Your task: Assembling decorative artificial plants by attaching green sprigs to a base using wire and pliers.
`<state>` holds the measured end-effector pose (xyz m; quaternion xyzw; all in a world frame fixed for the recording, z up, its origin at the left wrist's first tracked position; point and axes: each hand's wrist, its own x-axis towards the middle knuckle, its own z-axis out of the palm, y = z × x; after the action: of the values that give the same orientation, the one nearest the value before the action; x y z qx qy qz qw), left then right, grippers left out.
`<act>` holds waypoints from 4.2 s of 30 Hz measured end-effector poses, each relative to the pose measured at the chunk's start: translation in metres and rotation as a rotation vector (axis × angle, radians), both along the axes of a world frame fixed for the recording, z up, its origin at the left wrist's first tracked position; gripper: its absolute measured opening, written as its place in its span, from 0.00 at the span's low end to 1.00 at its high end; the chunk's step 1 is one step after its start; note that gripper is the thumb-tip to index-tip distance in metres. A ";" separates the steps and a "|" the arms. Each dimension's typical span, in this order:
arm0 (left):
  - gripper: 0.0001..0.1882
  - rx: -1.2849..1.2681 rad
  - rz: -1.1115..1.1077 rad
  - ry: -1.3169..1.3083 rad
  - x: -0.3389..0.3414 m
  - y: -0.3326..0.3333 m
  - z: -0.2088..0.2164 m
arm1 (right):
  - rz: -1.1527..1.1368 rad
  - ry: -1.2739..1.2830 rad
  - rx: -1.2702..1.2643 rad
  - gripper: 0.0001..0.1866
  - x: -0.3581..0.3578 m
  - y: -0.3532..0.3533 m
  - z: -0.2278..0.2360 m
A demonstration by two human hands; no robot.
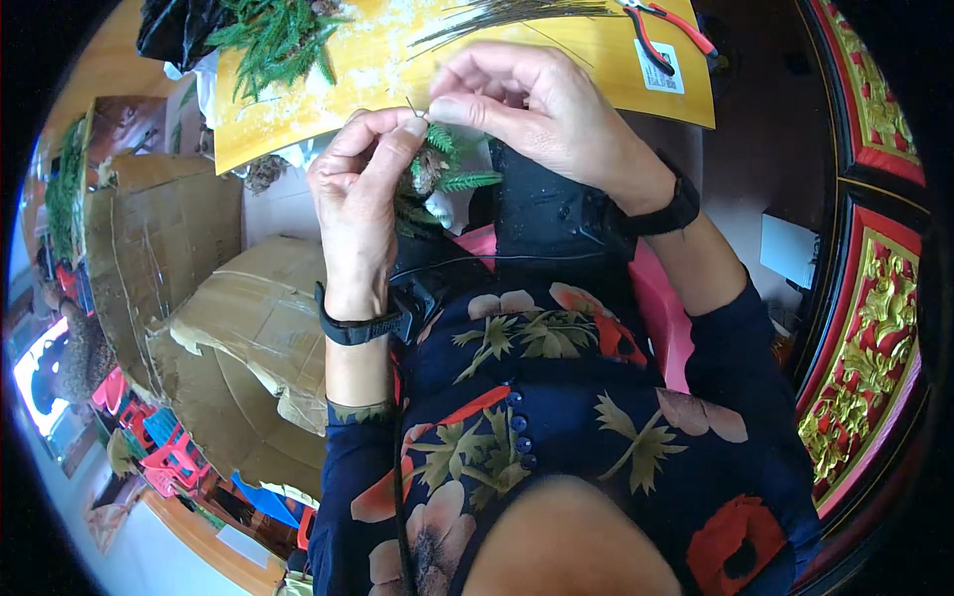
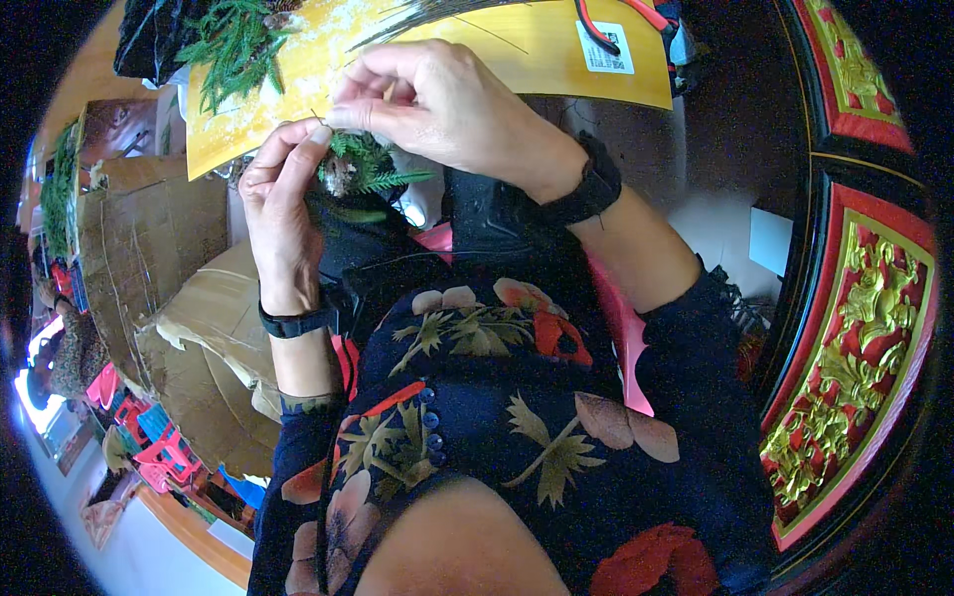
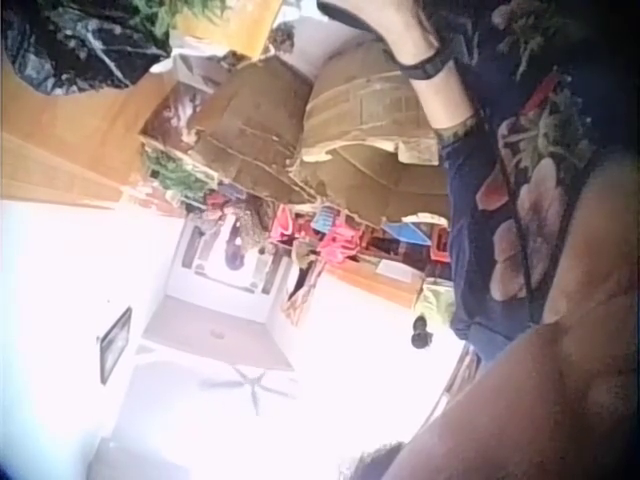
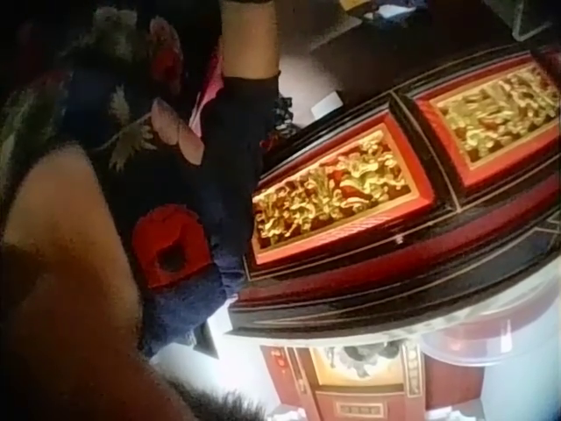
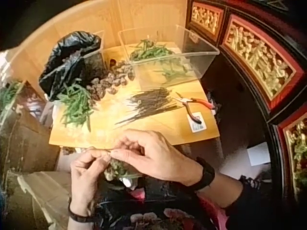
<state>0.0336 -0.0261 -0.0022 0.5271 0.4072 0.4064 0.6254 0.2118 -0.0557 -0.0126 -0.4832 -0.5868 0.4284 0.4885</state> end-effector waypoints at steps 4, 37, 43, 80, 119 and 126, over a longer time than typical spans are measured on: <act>0.05 -0.168 -0.091 -0.074 -0.006 0.002 0.005 | 0.083 -0.013 0.123 0.07 0.006 0.011 0.005; 0.06 -0.193 -0.223 -0.003 -0.014 0.014 0.015 | 0.087 -0.606 0.815 0.07 0.017 0.023 0.034; 0.06 -0.291 -0.325 -0.146 -0.019 0.017 0.012 | 0.193 -0.582 0.585 0.05 0.016 0.023 0.029; 0.05 0.013 -0.056 0.173 -0.004 0.005 0.003 | -0.864 -1.075 -0.182 0.36 0.126 -0.041 -0.024; 0.12 -0.416 -0.257 -0.470 -0.021 0.014 0.002 | 0.070 -0.587 0.269 0.24 0.029 -0.016 0.002; 0.15 -0.553 -0.294 -0.555 -0.027 0.016 -0.009 | 0.081 -0.622 0.403 0.24 0.031 -0.006 0.004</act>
<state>0.0069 -0.0104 -0.0110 0.2623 0.2375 0.3146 0.8808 0.2429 -0.0612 -0.0084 -0.4609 -0.7985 0.1558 0.3547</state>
